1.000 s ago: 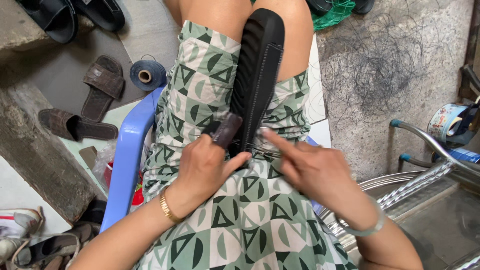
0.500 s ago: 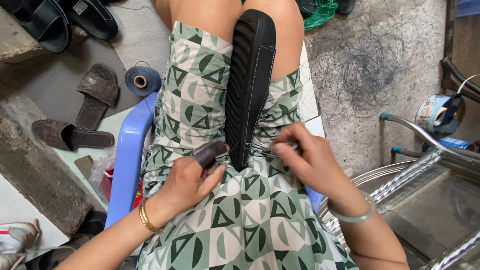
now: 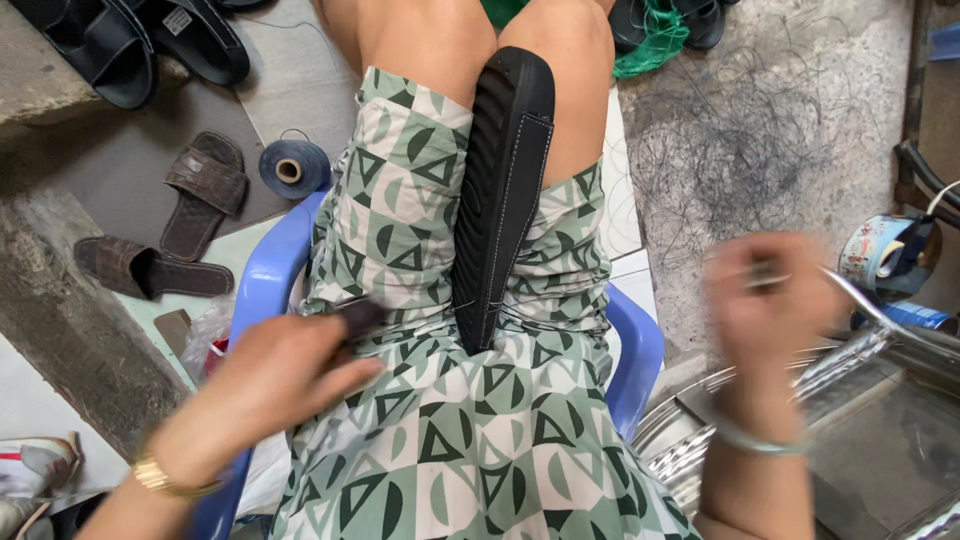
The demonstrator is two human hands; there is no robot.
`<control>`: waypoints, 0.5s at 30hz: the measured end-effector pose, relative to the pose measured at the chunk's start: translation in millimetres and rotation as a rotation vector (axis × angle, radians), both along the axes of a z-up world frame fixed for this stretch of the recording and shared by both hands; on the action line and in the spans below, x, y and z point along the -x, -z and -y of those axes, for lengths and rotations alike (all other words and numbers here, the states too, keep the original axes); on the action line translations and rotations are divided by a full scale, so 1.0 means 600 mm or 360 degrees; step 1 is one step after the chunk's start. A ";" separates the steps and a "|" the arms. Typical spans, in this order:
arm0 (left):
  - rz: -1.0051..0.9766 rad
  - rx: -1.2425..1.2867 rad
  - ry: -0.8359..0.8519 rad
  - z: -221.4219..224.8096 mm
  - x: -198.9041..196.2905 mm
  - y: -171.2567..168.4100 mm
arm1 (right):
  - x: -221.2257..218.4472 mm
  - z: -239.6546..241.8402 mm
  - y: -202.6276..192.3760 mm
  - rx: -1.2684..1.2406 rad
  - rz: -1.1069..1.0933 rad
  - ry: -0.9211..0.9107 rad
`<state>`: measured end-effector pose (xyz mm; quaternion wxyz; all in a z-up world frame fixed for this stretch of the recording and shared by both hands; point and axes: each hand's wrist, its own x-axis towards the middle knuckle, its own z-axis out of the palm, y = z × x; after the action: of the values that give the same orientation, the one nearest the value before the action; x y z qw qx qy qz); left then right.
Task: The person stitches the sole of a black sandal with a needle and thread while holding it on their lap. They pull the thread through the sole multiple times to secure it.
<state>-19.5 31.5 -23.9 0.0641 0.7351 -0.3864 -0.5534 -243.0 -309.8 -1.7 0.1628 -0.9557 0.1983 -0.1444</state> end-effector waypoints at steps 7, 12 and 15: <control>-0.1313 0.1092 -0.0829 0.054 -0.026 -0.028 | 0.013 0.073 0.000 -0.0070 -0.0092 0.0264; 0.0623 0.1862 -0.0892 0.204 -0.046 0.050 | -0.089 -0.089 0.016 -0.0855 -0.0317 -0.0766; 0.0419 0.1967 -0.1806 0.289 -0.102 0.043 | -0.094 -0.102 0.037 -0.1002 -0.0366 -0.0821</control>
<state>41.6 -141.7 -49.6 0.6765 0.7087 -0.1965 -0.0368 -186.7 -248.7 -23.6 0.4545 -0.8875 0.0040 0.0764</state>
